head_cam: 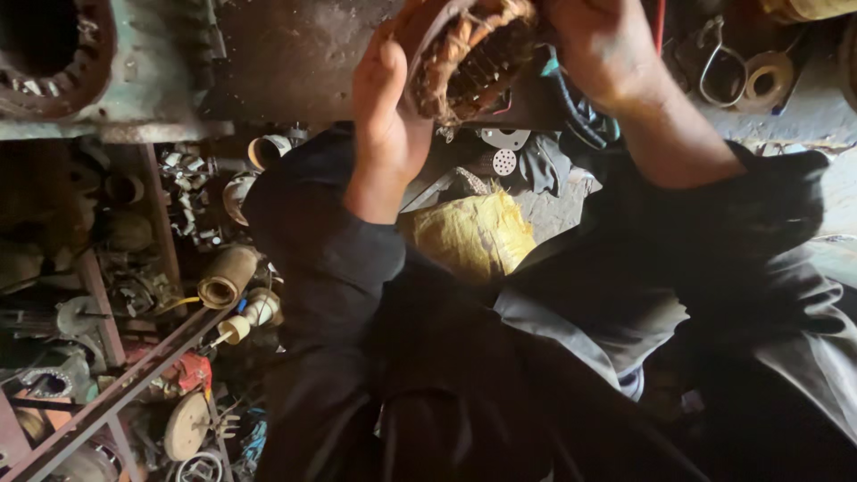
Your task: The person sits on the floor and uses pliers to remove copper wire from a motor stator. They repeatedly pull and cut the wire, clearing the stator slots.
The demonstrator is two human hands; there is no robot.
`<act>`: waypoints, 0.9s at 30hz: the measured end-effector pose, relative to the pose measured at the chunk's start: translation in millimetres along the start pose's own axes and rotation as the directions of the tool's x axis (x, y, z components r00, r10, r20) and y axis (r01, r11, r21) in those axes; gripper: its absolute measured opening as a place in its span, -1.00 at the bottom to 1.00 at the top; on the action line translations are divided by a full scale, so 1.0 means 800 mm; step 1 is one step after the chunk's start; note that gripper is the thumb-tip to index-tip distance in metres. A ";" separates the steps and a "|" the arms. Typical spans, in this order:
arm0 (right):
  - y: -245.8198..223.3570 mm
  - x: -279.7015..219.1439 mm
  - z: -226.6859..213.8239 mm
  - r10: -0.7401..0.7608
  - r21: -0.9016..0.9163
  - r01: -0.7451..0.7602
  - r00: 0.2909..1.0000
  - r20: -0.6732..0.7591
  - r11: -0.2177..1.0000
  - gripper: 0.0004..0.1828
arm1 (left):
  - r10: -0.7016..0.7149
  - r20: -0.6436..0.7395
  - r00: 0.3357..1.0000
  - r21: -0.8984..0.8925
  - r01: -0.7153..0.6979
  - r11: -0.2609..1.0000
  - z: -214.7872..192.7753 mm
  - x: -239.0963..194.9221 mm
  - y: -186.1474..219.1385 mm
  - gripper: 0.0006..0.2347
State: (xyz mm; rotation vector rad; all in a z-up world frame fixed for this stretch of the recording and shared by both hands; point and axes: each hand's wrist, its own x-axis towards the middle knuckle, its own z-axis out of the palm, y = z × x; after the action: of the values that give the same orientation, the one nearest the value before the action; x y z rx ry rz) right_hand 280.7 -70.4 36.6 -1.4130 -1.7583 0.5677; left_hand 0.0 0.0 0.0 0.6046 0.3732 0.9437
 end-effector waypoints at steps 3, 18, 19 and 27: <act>-0.039 0.013 0.011 0.453 0.515 -0.432 0.887 0.092 0.741 -0.76 | 0.122 -0.160 0.980 0.090 -0.108 0.990 0.000 0.023 -0.024 -0.54; -0.109 0.036 -0.009 0.653 0.173 -0.688 0.725 0.221 0.705 -0.77 | 0.366 -0.008 0.931 0.876 -0.170 0.452 0.002 0.064 0.005 -0.76; -0.114 0.028 -0.016 0.567 0.023 -0.573 0.815 0.122 0.819 -0.80 | 0.478 0.068 0.875 0.903 -0.257 0.343 0.011 0.061 0.009 -0.79; -0.133 -0.037 -0.018 0.280 -0.681 -0.205 0.960 -0.001 0.703 -0.44 | 0.267 0.554 0.789 0.813 -0.443 -0.379 0.112 0.003 0.037 -0.63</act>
State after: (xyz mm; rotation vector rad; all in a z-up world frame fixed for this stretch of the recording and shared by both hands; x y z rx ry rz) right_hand 230.8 -129.8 116.5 -2.1820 -1.9754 0.1055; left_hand 31.7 -13.5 88.0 2.5755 0.8798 1.0617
